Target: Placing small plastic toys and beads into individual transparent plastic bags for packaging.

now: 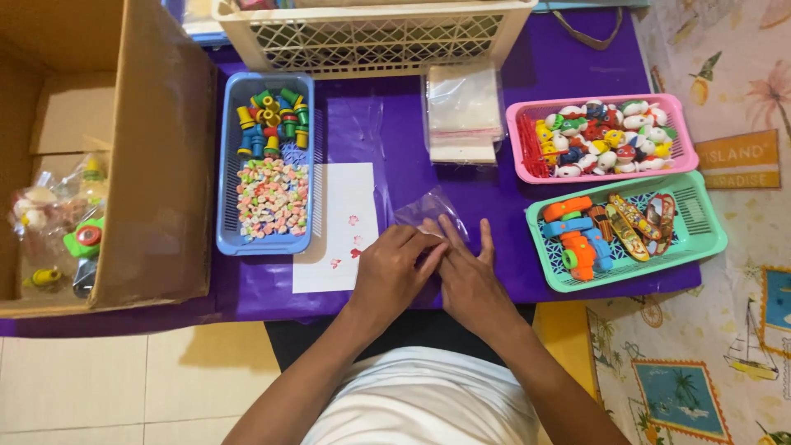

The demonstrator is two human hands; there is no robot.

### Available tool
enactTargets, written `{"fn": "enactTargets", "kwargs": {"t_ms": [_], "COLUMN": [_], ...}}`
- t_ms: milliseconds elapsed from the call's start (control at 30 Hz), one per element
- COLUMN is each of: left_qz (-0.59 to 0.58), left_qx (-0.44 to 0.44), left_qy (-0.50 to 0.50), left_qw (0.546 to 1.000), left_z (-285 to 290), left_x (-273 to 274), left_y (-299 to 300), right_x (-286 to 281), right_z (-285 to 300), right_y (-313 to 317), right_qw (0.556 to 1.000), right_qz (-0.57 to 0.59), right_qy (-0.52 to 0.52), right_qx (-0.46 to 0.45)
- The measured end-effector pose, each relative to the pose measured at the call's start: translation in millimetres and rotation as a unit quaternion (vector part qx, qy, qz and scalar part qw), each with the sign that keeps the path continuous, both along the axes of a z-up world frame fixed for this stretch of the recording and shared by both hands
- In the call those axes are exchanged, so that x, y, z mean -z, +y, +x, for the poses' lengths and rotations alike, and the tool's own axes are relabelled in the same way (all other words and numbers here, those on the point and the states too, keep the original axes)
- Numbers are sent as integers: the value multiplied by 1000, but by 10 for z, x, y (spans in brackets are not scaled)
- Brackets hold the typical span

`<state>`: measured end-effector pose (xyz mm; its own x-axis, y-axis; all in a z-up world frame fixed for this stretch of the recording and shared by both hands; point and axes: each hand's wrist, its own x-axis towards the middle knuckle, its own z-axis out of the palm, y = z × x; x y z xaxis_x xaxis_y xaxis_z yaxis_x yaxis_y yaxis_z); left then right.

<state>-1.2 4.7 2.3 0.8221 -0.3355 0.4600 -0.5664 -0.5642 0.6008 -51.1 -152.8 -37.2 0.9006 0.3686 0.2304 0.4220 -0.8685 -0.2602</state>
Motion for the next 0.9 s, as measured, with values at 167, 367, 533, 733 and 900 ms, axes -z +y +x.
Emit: {"fn": "enactTargets", "kwargs": {"t_ms": [167,367,533,733,900], "left_qz": [-15,35,229,257,271], "left_qx": [12,195,255,305,312], "left_qy": [20,53,101,123,157], "left_qw": [1000,979,934,909,897], "left_z": [9,268,496,610,655], "left_x": [-53,-248,-235,-233,-102], "left_y": [36,304,322,173,142], "right_x": [-16,-169,-212,-218,-292], "right_z": [33,53,36,13,15], "right_y": [12,4,-71,-118,-167], "right_qw": [1000,1000,998,995,990], "right_qz": [-2,-5,-16,3,50], "right_qy": [-11,1,6,-14,-57], "right_qx": [-6,-19,-61,-103,-119]}}
